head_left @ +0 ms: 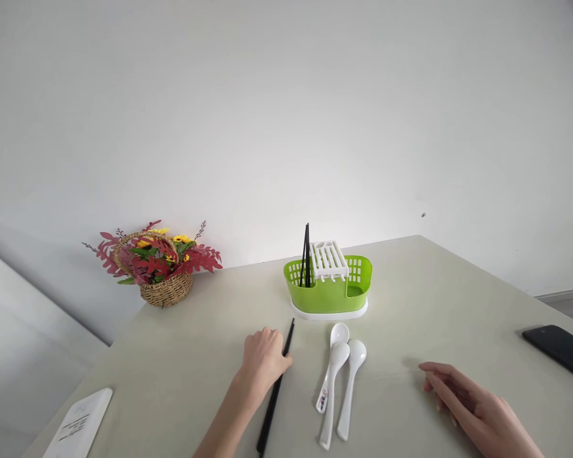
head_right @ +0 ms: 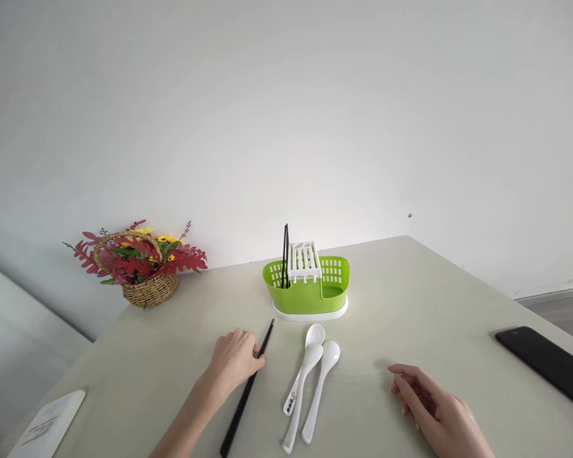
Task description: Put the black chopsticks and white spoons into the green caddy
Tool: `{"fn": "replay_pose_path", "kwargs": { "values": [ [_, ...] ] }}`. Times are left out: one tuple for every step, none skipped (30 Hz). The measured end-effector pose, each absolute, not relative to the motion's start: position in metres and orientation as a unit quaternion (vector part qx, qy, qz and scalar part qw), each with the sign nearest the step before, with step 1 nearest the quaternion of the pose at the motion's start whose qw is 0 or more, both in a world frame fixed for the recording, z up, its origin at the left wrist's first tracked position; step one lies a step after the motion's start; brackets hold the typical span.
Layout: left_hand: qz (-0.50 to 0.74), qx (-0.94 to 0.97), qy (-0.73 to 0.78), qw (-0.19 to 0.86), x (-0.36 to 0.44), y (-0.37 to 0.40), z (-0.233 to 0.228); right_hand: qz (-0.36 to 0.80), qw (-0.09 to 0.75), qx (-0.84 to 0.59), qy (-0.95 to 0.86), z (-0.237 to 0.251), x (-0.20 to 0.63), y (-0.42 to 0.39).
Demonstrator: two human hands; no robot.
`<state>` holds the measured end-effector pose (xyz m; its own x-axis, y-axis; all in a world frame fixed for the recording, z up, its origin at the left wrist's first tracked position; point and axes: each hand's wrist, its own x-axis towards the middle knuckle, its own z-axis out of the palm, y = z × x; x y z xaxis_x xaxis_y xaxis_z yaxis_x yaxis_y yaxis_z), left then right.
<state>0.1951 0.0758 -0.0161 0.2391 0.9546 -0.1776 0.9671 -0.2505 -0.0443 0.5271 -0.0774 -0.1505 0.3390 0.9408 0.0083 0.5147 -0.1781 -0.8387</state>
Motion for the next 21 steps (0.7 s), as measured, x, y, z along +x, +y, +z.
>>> {"fn": "replay_pose_path", "kwargs": {
  "values": [
    [-0.088, 0.787, 0.61, 0.023, 0.196, 0.076, -0.014, 0.277, 0.392, -0.717, -0.506, -0.151, 0.527, -0.078],
    [-0.092, 0.787, 0.609, 0.01, 0.196, 0.076, -0.013, 0.28, 0.391, -0.716, -0.506, -0.152, 0.528, -0.078],
    [-0.097, 0.788, 0.608, -0.001, 0.197, 0.075, -0.012, 0.283, 0.39, -0.716, -0.506, -0.152, 0.528, -0.078],
    [-0.102, 0.789, 0.606, -0.01, 0.197, 0.076, -0.011, 0.283, 0.389, -0.716, -0.506, -0.153, 0.528, -0.079],
    [-0.105, 0.791, 0.603, -0.015, 0.196, 0.076, -0.01, 0.282, 0.388, -0.717, -0.507, -0.153, 0.529, -0.079],
    [-0.106, 0.793, 0.6, -0.016, 0.196, 0.076, -0.009, 0.281, 0.387, -0.717, -0.507, -0.154, 0.529, -0.079],
    [-0.103, 0.795, 0.598, -0.015, 0.195, 0.076, -0.009, 0.28, 0.387, -0.717, -0.507, -0.154, 0.529, -0.079],
    [-0.094, 0.796, 0.598, -0.012, 0.193, 0.076, -0.008, 0.28, 0.387, -0.717, -0.507, -0.154, 0.528, -0.079],
    [-0.08, 0.796, 0.6, -0.006, 0.191, 0.076, -0.007, 0.279, 0.387, -0.717, -0.508, -0.154, 0.528, -0.079],
    [-0.056, 0.796, 0.603, 0.005, 0.19, 0.075, -0.005, 0.279, 0.386, -0.717, -0.509, -0.153, 0.528, -0.079],
    [-0.021, 0.797, 0.603, 0.025, 0.188, 0.075, -0.003, 0.28, 0.385, -0.717, -0.509, -0.153, 0.529, -0.079],
    [0.026, 0.8, 0.598, 0.055, 0.187, 0.075, 0.0, 0.281, 0.382, -0.718, -0.509, -0.153, 0.529, -0.079],
    [0.086, 0.802, 0.583, 0.094, 0.186, 0.075, 0.003, 0.282, 0.38, -0.719, -0.509, -0.152, 0.529, -0.08],
    [0.157, 0.803, 0.559, 0.135, 0.185, 0.076, 0.008, 0.282, 0.377, -0.72, -0.509, -0.152, 0.529, -0.08],
    [0.231, 0.799, 0.528, 0.172, 0.185, 0.076, 0.012, 0.282, 0.375, -0.722, -0.509, -0.152, 0.53, -0.08],
    [0.302, 0.79, 0.494, 0.202, 0.186, 0.077, 0.017, 0.281, 0.373, -0.722, -0.51, -0.153, 0.53, -0.08],
    [0.364, 0.776, 0.464, 0.223, 0.186, 0.079, 0.021, 0.28, 0.372, -0.722, -0.512, -0.153, 0.53, -0.08],
    [0.415, 0.76, 0.44, 0.238, 0.187, 0.08, 0.024, 0.28, 0.372, -0.721, -0.514, -0.154, 0.53, -0.08],
    [0.454, 0.742, 0.424, 0.251, 0.187, 0.082, 0.027, 0.28, 0.373, -0.72, -0.515, -0.155, 0.53, -0.079],
    [0.482, 0.725, 0.415, 0.265, 0.188, 0.083, 0.027, 0.281, 0.374, -0.719, -0.515, -0.155, 0.53, -0.079],
    [0.503, 0.708, 0.41, 0.28, 0.187, 0.085, 0.027, 0.282, 0.375, -0.718, -0.514, -0.156, 0.53, -0.078]
  ]
}}
